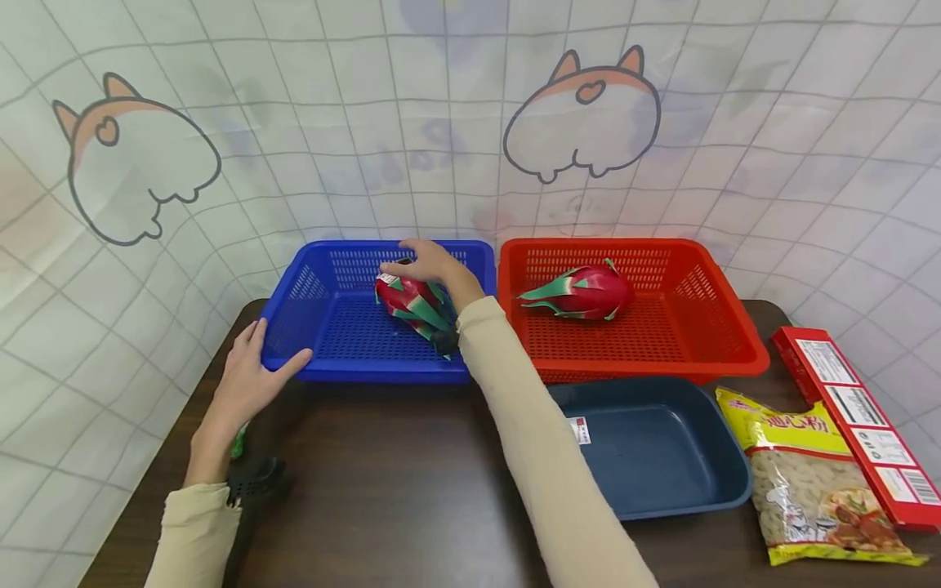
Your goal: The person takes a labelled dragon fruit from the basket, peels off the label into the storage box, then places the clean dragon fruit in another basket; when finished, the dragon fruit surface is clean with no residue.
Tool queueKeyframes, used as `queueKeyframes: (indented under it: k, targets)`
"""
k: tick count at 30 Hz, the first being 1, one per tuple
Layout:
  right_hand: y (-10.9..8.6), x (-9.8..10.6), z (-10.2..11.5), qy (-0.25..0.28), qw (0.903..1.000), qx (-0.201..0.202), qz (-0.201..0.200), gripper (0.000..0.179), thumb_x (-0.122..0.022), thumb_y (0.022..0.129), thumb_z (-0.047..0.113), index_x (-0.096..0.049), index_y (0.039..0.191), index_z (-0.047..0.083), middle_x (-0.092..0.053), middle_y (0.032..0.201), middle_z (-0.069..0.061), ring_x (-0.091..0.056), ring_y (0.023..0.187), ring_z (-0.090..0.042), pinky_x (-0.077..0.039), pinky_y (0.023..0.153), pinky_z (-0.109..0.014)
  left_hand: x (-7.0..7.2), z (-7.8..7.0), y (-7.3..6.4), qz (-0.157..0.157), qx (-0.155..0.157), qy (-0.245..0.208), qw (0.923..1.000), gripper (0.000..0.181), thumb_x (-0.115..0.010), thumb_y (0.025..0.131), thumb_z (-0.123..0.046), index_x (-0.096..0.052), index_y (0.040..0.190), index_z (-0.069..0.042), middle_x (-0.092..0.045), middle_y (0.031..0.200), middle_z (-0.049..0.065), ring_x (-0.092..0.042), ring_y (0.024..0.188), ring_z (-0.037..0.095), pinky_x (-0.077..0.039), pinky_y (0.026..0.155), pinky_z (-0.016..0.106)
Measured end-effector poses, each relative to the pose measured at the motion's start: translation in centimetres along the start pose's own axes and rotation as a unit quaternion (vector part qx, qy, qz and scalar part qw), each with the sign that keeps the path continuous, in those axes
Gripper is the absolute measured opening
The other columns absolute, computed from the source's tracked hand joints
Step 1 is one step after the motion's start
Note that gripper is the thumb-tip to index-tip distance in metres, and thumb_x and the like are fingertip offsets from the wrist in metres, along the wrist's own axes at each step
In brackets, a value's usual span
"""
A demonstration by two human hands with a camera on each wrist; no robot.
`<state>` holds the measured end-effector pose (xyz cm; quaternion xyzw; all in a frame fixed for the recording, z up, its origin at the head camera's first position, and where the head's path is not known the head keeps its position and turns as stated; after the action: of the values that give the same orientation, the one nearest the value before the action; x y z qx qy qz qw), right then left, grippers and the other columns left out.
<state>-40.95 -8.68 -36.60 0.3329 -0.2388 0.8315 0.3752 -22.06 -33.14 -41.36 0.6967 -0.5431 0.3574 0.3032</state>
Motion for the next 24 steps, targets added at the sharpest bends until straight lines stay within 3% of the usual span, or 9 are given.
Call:
queueKeyframes:
  k: [5,13,19,24]
  targets:
    - [0.6,-1.5,-1.1,0.037,0.9985,-0.04,-0.002,0.073,-0.05,0.095,0.051,-0.029,0.152,0.012,-0.03,0.158,-0.013,-0.031,0.145,-0.032,-0.031,0.117,-0.05,-0.3,-0.1,0.0,-0.002,0.002,-0.004,1.0,0.109,-0.056,0.082,-0.07,-0.006,0.157,-0.009,-0.009,0.161,0.023,-0.016,0.144,0.048,-0.026,0.103,0.076]
    - [1.2,-2.9,-1.6,0.062,0.997,-0.046,-0.01,0.074,-0.056,0.093,0.048,-0.028,0.152,0.014,-0.032,0.155,-0.013,-0.037,0.139,-0.031,-0.036,0.114,-0.049,-0.1,0.1,-0.1,-0.002,0.001,-0.005,1.0,0.108,-0.056,0.082,-0.07,-0.007,0.157,-0.01,-0.009,0.161,0.022,-0.017,0.144,0.048,-0.026,0.102,0.077]
    - [0.9,-3.4,-1.1,0.054,0.997,-0.046,0.03,0.078,-0.06,0.091,0.047,-0.022,0.152,0.017,-0.024,0.159,-0.012,-0.032,0.142,-0.032,-0.034,0.115,-0.05,0.2,0.2,-0.1,-0.005,0.001,-0.005,1.0,0.107,-0.056,0.083,-0.07,-0.007,0.157,-0.01,-0.01,0.161,0.022,-0.018,0.144,0.048,-0.026,0.102,0.076]
    - [0.5,-3.6,-0.8,0.039,0.9955,-0.056,0.066,0.082,-0.061,0.09,0.045,-0.017,0.154,0.018,-0.03,0.153,-0.015,-0.037,0.136,-0.032,-0.039,0.112,-0.047,0.0,0.1,-0.1,-0.003,0.005,-0.005,1.0,0.107,-0.056,0.082,-0.071,-0.007,0.157,-0.011,-0.009,0.161,0.022,-0.018,0.144,0.049,-0.026,0.102,0.077]
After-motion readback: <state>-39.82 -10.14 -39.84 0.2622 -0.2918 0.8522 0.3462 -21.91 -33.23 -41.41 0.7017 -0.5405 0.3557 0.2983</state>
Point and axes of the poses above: each hand's wrist, its own y-axis towards the middle knuckle, its own x-axis out of the back of the hand, z = x × y, the point moved 5 cm from there along y, towards the middle knuckle
